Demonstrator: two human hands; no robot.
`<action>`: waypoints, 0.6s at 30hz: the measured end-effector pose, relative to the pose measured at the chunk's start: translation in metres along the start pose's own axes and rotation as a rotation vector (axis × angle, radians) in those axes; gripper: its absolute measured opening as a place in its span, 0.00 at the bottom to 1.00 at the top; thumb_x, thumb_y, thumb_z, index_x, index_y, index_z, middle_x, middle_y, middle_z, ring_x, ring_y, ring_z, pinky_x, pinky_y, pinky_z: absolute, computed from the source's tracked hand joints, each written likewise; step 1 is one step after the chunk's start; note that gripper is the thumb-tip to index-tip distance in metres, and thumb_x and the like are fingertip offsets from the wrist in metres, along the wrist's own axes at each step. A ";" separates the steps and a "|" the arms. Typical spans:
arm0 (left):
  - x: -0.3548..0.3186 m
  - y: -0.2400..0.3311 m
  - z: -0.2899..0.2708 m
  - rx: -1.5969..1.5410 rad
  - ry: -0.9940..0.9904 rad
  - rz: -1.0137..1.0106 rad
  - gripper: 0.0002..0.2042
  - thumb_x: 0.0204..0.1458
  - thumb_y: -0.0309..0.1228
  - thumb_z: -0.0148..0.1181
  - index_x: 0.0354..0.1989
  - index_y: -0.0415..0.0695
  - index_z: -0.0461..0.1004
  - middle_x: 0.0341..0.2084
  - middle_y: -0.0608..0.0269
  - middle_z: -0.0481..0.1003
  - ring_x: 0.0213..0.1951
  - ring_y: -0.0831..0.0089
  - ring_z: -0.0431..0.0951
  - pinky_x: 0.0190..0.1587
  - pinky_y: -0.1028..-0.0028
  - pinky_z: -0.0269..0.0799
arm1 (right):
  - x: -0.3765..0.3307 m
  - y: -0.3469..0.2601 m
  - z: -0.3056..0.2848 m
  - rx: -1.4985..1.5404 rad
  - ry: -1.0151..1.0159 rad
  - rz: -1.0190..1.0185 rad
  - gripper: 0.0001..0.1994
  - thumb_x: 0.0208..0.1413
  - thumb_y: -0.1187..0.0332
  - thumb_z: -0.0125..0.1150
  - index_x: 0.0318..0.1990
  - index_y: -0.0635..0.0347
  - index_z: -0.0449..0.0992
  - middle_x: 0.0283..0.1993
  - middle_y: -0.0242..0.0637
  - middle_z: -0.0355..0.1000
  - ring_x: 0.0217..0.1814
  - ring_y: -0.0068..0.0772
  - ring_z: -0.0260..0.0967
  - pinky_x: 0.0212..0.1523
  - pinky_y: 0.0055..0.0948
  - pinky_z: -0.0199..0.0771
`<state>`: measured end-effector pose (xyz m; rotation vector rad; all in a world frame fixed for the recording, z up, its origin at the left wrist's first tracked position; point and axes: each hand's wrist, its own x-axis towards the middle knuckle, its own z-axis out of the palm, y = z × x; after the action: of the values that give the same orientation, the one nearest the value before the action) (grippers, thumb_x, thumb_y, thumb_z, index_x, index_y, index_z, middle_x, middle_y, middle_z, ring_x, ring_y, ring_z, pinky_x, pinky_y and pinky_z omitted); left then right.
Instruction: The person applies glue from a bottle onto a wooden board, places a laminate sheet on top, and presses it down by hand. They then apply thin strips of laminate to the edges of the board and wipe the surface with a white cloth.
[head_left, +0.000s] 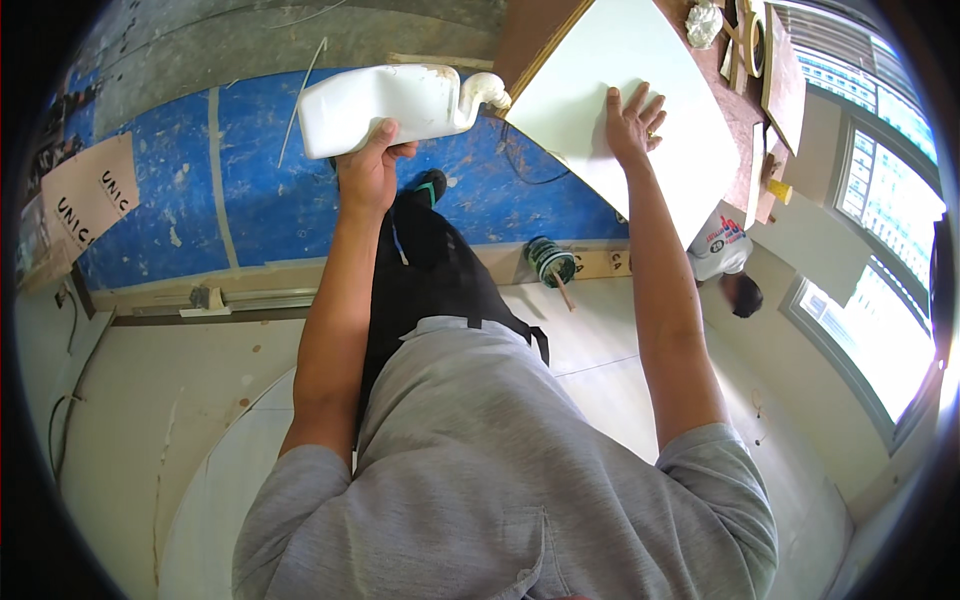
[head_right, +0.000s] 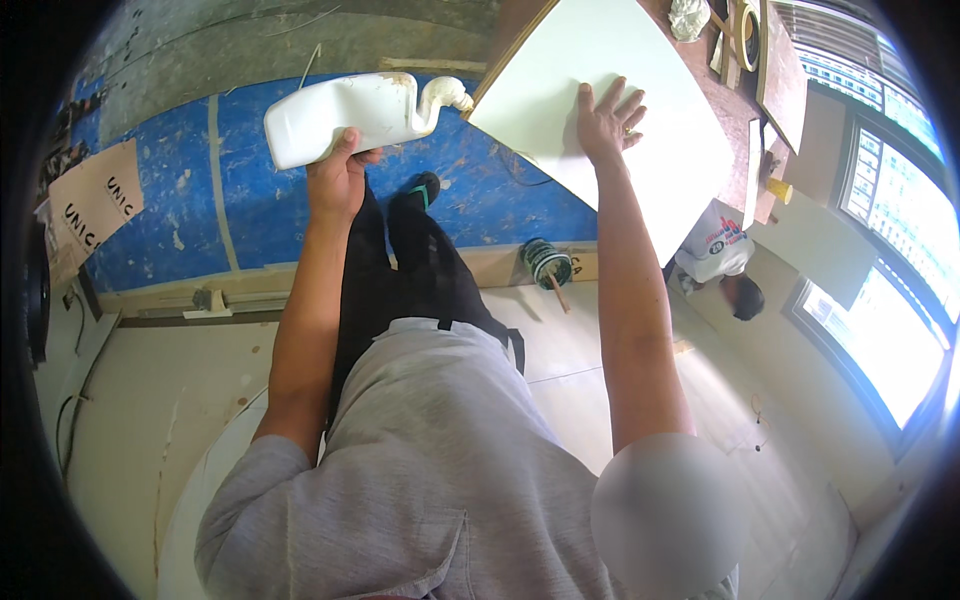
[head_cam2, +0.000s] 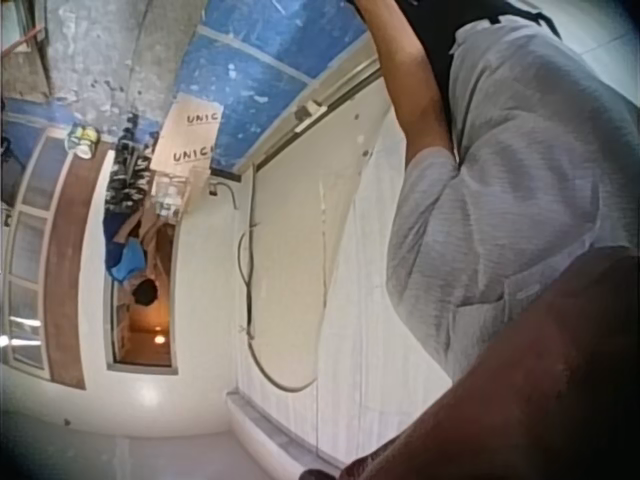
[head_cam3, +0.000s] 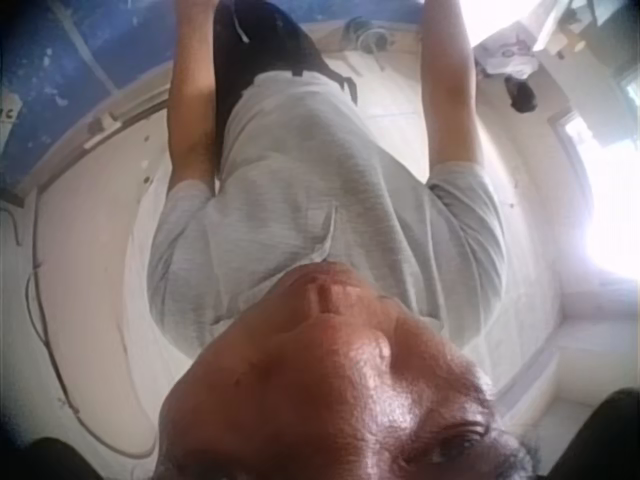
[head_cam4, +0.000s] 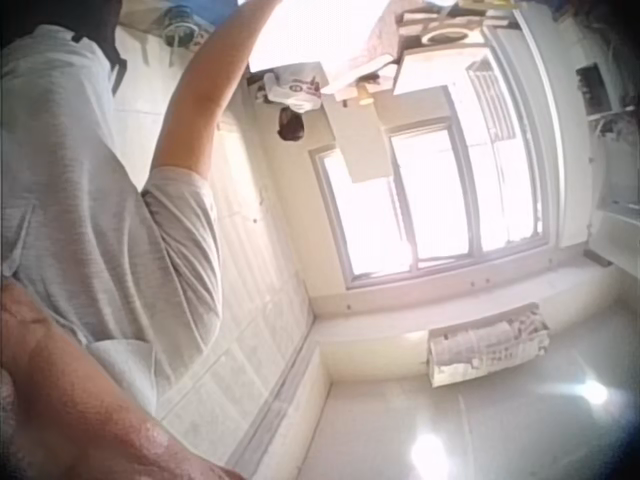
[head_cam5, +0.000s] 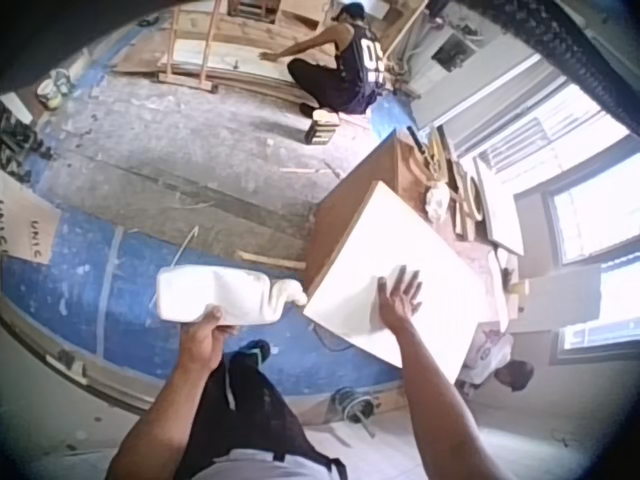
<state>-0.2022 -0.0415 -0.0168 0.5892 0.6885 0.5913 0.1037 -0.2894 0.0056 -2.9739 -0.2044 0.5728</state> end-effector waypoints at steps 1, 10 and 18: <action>0.001 -0.001 0.001 0.009 -0.005 -0.001 0.15 0.60 0.26 0.66 0.53 0.37 0.74 0.36 0.55 0.81 0.32 0.67 0.83 0.32 0.72 0.81 | 0.001 0.001 0.000 0.002 -0.002 0.002 0.48 0.63 0.26 0.30 0.81 0.45 0.31 0.84 0.53 0.17 0.86 0.59 0.09 0.77 0.69 0.17; -0.001 0.001 0.003 0.000 0.006 0.000 0.15 0.60 0.25 0.65 0.53 0.36 0.74 0.37 0.54 0.82 0.31 0.66 0.83 0.32 0.71 0.81 | 0.000 0.000 0.000 0.001 0.000 -0.003 0.48 0.63 0.26 0.30 0.81 0.44 0.31 0.84 0.53 0.16 0.85 0.59 0.09 0.77 0.69 0.17; -0.005 -0.002 -0.010 0.017 0.019 0.001 0.15 0.61 0.26 0.65 0.54 0.37 0.74 0.38 0.55 0.81 0.32 0.66 0.83 0.32 0.72 0.82 | 0.002 0.001 -0.001 0.005 0.003 -0.005 0.49 0.63 0.25 0.30 0.81 0.46 0.31 0.84 0.54 0.16 0.85 0.59 0.09 0.77 0.69 0.17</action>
<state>-0.2122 -0.0434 -0.0220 0.6006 0.7116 0.5933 0.1057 -0.2901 0.0060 -2.9683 -0.2099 0.5680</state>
